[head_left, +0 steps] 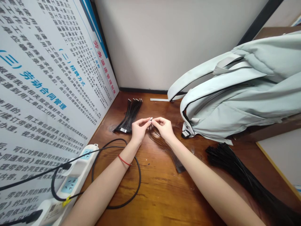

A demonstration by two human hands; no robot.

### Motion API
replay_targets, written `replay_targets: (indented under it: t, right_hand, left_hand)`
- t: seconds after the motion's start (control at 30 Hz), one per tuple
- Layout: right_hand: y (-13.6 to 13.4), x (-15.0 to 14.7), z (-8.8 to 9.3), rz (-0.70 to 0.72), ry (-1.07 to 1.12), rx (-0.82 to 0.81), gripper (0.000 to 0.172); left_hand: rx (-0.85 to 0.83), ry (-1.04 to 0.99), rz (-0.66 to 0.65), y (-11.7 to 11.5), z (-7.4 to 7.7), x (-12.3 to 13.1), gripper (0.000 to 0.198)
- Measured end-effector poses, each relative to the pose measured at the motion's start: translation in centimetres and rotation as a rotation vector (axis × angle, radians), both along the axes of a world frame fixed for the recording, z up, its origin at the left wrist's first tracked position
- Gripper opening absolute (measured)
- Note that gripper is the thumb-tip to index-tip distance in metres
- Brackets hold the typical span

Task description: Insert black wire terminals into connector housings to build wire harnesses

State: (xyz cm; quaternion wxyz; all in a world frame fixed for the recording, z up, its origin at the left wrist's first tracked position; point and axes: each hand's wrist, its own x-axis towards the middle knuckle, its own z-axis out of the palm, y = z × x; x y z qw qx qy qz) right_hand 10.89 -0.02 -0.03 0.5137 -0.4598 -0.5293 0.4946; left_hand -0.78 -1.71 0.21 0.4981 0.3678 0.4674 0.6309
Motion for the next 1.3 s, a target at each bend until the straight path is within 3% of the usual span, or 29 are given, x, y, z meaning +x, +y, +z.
replay_targets:
  t: [0.33, 0.77, 1.0, 1.17, 1.3]
  right_hand:
    - [0.1, 0.1, 0.1, 0.016, 0.039, -0.042, 0.023]
    - [0.0, 0.4, 0.4, 0.018, 0.062, -0.065, 0.02]
    - [0.3, 0.4, 0.4, 0.065, 0.055, -0.065, 0.022]
    - [0.1, 1.3, 1.2, 0.123, -0.149, -0.011, 0.014]
    - [-0.5, 1.9, 2.0, 0.112, -0.346, 0.013, 0.009]
  left_hand:
    - [0.032, 0.064, -0.061, 0.1, -0.1, -0.2, 0.026]
    - [0.059, 0.156, -0.054, -0.1, 0.0, -0.1, 0.022]
    - [0.054, 0.102, -0.03, 0.1, -0.4, -0.1, 0.022]
    - [0.024, 0.037, 0.041, 0.4, -0.7, -0.2, 0.025]
    - [-0.001, -0.026, 0.005, 0.3, -0.6, -0.1, 0.028]
